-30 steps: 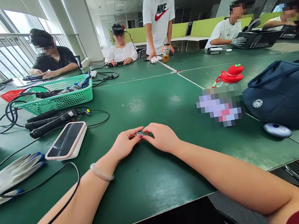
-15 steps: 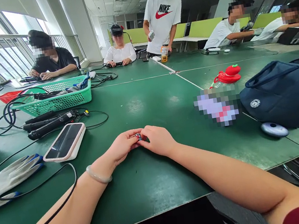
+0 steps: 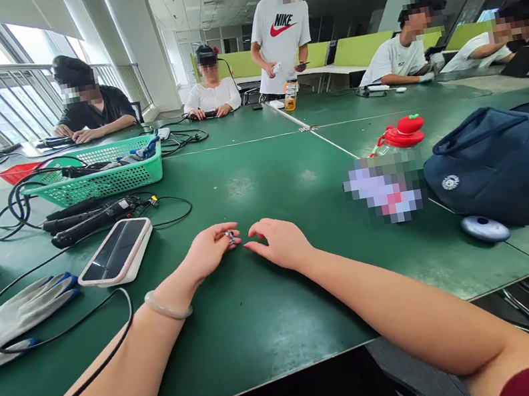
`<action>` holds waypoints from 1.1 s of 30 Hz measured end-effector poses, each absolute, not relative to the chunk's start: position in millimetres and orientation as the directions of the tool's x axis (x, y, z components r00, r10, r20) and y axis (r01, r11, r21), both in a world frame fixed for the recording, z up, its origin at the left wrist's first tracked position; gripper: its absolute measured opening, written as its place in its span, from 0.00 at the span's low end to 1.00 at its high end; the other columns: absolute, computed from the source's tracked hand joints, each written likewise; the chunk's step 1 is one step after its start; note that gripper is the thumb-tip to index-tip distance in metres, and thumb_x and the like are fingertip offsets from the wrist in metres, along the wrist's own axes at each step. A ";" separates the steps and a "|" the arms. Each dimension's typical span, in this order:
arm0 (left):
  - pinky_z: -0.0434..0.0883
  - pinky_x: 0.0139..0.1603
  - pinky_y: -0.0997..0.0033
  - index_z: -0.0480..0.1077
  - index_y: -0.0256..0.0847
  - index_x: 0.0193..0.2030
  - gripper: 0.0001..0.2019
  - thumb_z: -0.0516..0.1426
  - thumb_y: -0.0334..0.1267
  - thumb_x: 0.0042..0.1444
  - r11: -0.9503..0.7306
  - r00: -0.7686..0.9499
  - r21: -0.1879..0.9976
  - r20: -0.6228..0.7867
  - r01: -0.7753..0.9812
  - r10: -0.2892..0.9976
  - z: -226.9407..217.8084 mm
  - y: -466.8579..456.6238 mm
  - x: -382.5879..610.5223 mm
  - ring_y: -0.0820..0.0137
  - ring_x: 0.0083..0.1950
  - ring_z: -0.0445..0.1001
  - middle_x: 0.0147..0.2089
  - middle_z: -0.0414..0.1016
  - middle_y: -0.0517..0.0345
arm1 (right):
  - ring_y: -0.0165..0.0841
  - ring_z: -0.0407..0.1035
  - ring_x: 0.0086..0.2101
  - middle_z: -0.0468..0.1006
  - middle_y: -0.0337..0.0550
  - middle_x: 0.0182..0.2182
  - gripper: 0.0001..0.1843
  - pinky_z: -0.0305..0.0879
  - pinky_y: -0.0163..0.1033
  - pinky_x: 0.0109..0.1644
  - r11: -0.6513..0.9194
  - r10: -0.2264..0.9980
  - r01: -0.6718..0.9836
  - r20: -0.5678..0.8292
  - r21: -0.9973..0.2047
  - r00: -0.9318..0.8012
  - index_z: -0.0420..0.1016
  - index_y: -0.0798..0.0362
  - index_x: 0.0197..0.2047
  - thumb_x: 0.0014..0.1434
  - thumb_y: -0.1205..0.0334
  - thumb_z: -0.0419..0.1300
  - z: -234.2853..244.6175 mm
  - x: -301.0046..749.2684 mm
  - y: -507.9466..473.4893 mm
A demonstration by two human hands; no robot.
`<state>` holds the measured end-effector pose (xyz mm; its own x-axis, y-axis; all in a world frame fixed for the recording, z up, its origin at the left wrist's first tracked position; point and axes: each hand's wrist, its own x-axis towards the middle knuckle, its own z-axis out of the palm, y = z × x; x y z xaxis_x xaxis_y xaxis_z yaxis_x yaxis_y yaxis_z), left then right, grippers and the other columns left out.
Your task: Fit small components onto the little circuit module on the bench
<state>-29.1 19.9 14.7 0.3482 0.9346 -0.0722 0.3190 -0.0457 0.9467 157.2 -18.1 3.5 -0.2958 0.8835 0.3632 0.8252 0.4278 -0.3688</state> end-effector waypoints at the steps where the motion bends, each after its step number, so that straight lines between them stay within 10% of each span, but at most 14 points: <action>1: 0.70 0.54 0.61 0.69 0.35 0.54 0.19 0.51 0.34 0.57 -0.148 0.304 0.866 -0.004 0.477 0.953 14.5 24.2 -34.3 0.66 0.46 0.77 0.49 0.76 0.48 | 0.28 0.66 0.31 0.75 0.40 0.33 0.12 0.56 0.34 0.34 0.409 0.894 0.817 0.358 -0.407 -0.269 0.73 0.52 0.40 0.60 0.52 0.58 3.9 159.2 -17.0; 5: 0.67 0.56 0.59 0.68 0.34 0.56 0.21 0.46 0.29 0.58 -0.252 0.194 0.309 0.208 0.917 0.959 18.4 37.7 -58.3 0.58 0.54 0.72 0.53 0.74 0.44 | 0.28 0.64 0.29 0.74 0.38 0.30 0.10 0.56 0.33 0.33 0.335 0.930 0.779 0.318 -0.531 -0.183 0.74 0.51 0.38 0.61 0.54 0.57 6.2 169.6 -13.1; 9: 0.67 0.55 0.60 0.67 0.28 0.57 0.25 0.42 0.21 0.55 -0.103 0.089 0.067 0.188 0.992 0.978 24.2 43.1 -75.9 0.57 0.54 0.72 0.52 0.74 0.37 | 0.28 0.64 0.29 0.73 0.37 0.27 0.10 0.56 0.34 0.32 0.311 0.940 0.757 0.305 -0.574 -0.154 0.74 0.51 0.37 0.61 0.56 0.55 7.8 176.7 -11.3; 33: 0.66 0.49 0.60 0.72 0.34 0.53 0.23 0.45 0.27 0.53 -0.052 0.055 -0.018 0.226 0.998 0.973 16.7 51.5 -89.2 0.56 0.47 0.70 0.50 0.71 0.39 | 0.28 0.64 0.28 0.74 0.36 0.26 0.10 0.56 0.33 0.30 0.272 0.958 0.749 0.240 -0.604 -0.155 0.75 0.50 0.36 0.61 0.57 0.54 5.6 179.1 -10.2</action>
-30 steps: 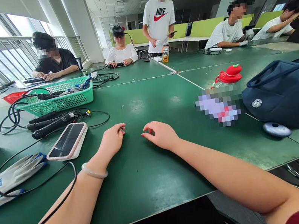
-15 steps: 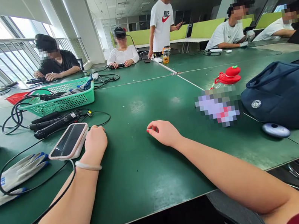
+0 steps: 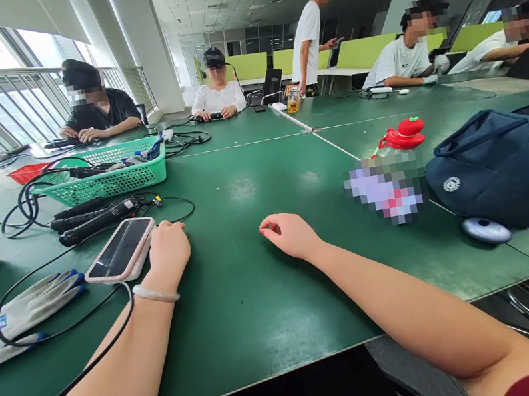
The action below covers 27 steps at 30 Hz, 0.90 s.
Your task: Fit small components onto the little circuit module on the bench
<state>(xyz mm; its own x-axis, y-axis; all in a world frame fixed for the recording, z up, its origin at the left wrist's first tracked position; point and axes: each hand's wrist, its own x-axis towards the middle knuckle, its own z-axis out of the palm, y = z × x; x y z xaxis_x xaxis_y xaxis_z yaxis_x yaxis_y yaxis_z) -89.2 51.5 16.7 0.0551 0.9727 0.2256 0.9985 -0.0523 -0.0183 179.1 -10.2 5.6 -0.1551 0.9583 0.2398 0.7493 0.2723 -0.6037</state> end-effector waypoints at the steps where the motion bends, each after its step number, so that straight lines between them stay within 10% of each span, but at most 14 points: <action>1: 0.66 0.49 0.60 0.72 0.35 0.53 0.23 0.45 0.27 0.54 -0.052 0.052 -0.006 0.230 0.999 0.972 15.8 52.3 -89.7 0.57 0.47 0.70 0.50 0.70 0.39 | 0.28 0.64 0.28 0.74 0.36 0.26 0.10 0.56 0.33 0.30 0.273 0.958 0.748 0.238 -0.605 -0.156 0.75 0.50 0.37 0.61 0.57 0.54 5.3 179.2 -10.1; 22: 0.63 0.56 0.57 0.66 0.33 0.45 0.14 0.43 0.32 0.60 -0.122 0.104 0.213 0.097 0.969 0.990 6.6 44.2 -60.8 0.55 0.58 0.66 0.50 0.71 0.36 | 0.28 0.65 0.28 0.74 0.37 0.27 0.10 0.59 0.34 0.33 0.278 0.961 0.718 0.179 -0.638 -0.213 0.75 0.52 0.41 0.60 0.58 0.56 2.5 177.8 -8.4; 27: 0.59 0.62 0.57 0.64 0.40 0.42 0.11 0.42 0.37 0.62 -0.349 0.371 0.539 0.072 0.766 0.926 6.4 21.7 -30.2 0.60 0.65 0.60 0.62 0.64 0.40 | 0.28 0.65 0.31 0.72 0.39 0.32 0.19 0.61 0.35 0.38 0.350 0.933 0.713 0.157 -0.608 -0.324 0.75 0.54 0.45 0.51 0.56 0.67 -1.8 168.1 -6.9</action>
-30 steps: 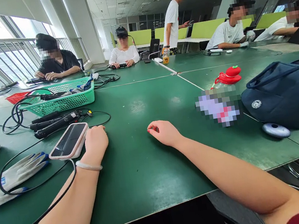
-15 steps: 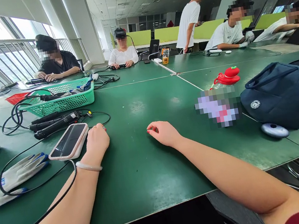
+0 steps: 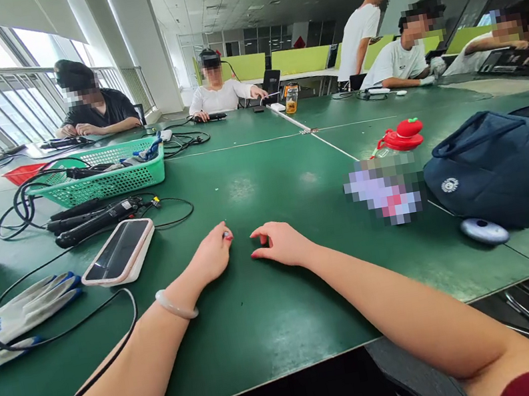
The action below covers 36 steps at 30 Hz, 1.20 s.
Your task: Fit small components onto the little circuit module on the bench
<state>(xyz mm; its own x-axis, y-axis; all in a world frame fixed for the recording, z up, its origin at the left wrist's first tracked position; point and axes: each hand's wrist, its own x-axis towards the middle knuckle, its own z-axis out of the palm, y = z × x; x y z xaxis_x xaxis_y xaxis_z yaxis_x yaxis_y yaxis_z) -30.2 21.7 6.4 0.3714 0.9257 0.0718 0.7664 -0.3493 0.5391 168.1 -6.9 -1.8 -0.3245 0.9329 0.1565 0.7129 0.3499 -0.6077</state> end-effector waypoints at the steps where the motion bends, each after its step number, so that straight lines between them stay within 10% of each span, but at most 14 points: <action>1: 0.59 0.62 0.58 0.63 0.41 0.41 0.11 0.42 0.39 0.63 -0.377 0.425 0.616 0.074 0.692 0.902 5.9 16.7 -24.6 0.60 0.66 0.59 0.64 0.61 0.42 | 0.29 0.65 0.32 0.72 0.40 0.33 0.22 0.61 0.35 0.39 0.365 0.927 0.721 0.160 -0.589 -0.339 0.74 0.55 0.45 0.49 0.55 0.68 -1.9 165.9 -6.9; 5: 0.56 0.64 0.57 0.62 0.42 0.39 0.10 0.44 0.42 0.62 -0.357 0.530 0.828 0.087 0.432 0.843 3.1 4.5 -10.0 0.63 0.67 0.57 0.66 0.60 0.43 | 0.30 0.64 0.33 0.69 0.41 0.32 0.21 0.61 0.35 0.39 0.403 0.913 0.760 0.170 -0.511 -0.370 0.75 0.56 0.40 0.48 0.51 0.69 -1.2 159.6 -7.8; 11: 0.46 0.69 0.56 0.63 0.44 0.34 0.07 0.47 0.41 0.59 -0.382 0.542 0.843 0.133 0.377 0.829 6.2 2.6 -5.3 0.65 0.73 0.39 0.57 0.68 0.49 | 0.29 0.63 0.31 0.67 0.41 0.32 0.19 0.59 0.35 0.36 0.411 0.911 0.817 0.199 -0.405 -0.360 0.73 0.56 0.34 0.54 0.46 0.62 -6.1 151.7 -9.0; 21: 0.56 0.67 0.59 0.68 0.43 0.41 0.10 0.53 0.42 0.55 0.015 0.549 1.000 -0.004 -0.016 0.836 7.9 0.5 -9.4 0.64 0.70 0.49 0.63 0.61 0.52 | 0.30 0.63 0.29 0.68 0.39 0.29 0.13 0.57 0.35 0.34 0.435 0.897 0.820 0.256 -0.372 -0.360 0.71 0.55 0.35 0.58 0.52 0.61 -9.5 146.1 -7.0; 36: 0.56 0.63 0.57 0.68 0.40 0.40 0.12 0.53 0.46 0.56 -0.144 0.465 0.961 0.019 0.235 0.885 12.3 2.9 -14.4 0.61 0.60 0.63 0.61 0.64 0.50 | 0.30 0.66 0.35 0.70 0.41 0.32 0.03 0.60 0.35 0.40 0.448 0.894 0.773 0.228 -0.449 -0.386 0.73 0.55 0.35 0.59 0.66 0.59 -5.3 153.3 -8.5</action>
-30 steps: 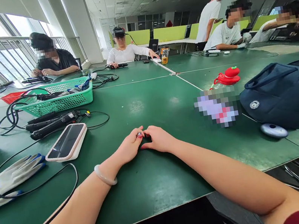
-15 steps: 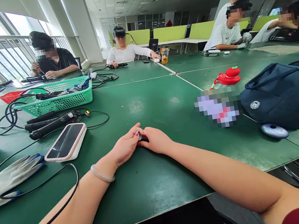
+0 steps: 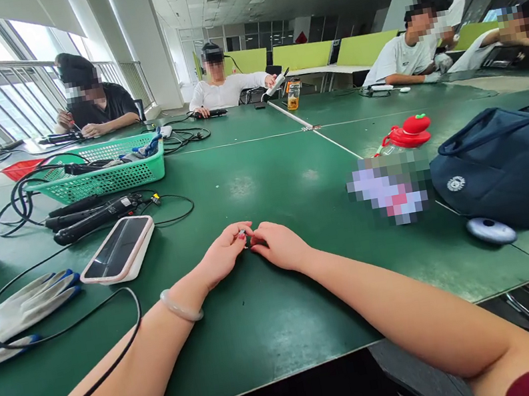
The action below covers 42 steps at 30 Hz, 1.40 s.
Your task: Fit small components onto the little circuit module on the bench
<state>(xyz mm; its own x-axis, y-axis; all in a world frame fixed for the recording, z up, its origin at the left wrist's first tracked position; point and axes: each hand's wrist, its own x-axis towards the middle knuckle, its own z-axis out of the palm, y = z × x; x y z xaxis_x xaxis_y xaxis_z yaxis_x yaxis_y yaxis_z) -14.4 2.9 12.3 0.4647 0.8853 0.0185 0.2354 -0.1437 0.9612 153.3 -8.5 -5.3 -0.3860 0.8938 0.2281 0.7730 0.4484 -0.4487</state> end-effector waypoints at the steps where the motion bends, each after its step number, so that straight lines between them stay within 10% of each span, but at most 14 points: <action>1: 0.57 0.63 0.57 0.68 0.40 0.40 0.12 0.53 0.46 0.56 -0.143 0.486 0.963 0.016 0.227 0.874 12.7 2.1 -14.3 0.61 0.60 0.63 0.62 0.63 0.50 | 0.30 0.66 0.36 0.70 0.42 0.34 0.02 0.60 0.35 0.42 0.451 0.892 0.767 0.238 -0.456 -0.383 0.73 0.55 0.35 0.59 0.66 0.59 -5.8 153.6 -8.7; 23: 0.68 0.53 0.61 0.68 0.39 0.43 0.12 0.56 0.43 0.56 0.081 0.456 0.997 -0.079 0.016 0.886 9.3 6.1 -12.2 0.70 0.47 0.71 0.47 0.71 0.54 | 0.31 0.69 0.39 0.76 0.44 0.36 0.11 0.62 0.37 0.46 0.507 0.861 0.649 0.294 -0.567 -0.416 0.77 0.54 0.40 0.61 0.73 0.53 0.7 159.5 -11.2; 31: 0.66 0.32 0.73 0.71 0.38 0.49 0.16 0.49 0.40 0.58 -0.096 0.332 0.948 -0.010 0.303 0.943 8.9 11.9 -15.2 0.75 0.30 0.67 0.36 0.74 0.56 | 0.27 0.67 0.28 0.76 0.37 0.30 0.06 0.59 0.33 0.35 0.455 0.890 0.624 0.295 -0.635 -0.348 0.70 0.51 0.38 0.58 0.69 0.55 3.1 160.7 -14.8; 42: 0.67 0.32 0.73 0.73 0.40 0.48 0.17 0.50 0.42 0.57 -0.219 0.323 0.857 0.066 0.466 0.944 13.3 10.2 -17.0 0.74 0.28 0.69 0.33 0.76 0.58 | 0.26 0.62 0.25 0.72 0.35 0.26 0.03 0.57 0.32 0.33 0.482 0.876 0.577 0.359 -0.660 -0.322 0.69 0.52 0.32 0.56 0.63 0.58 4.5 161.1 -14.6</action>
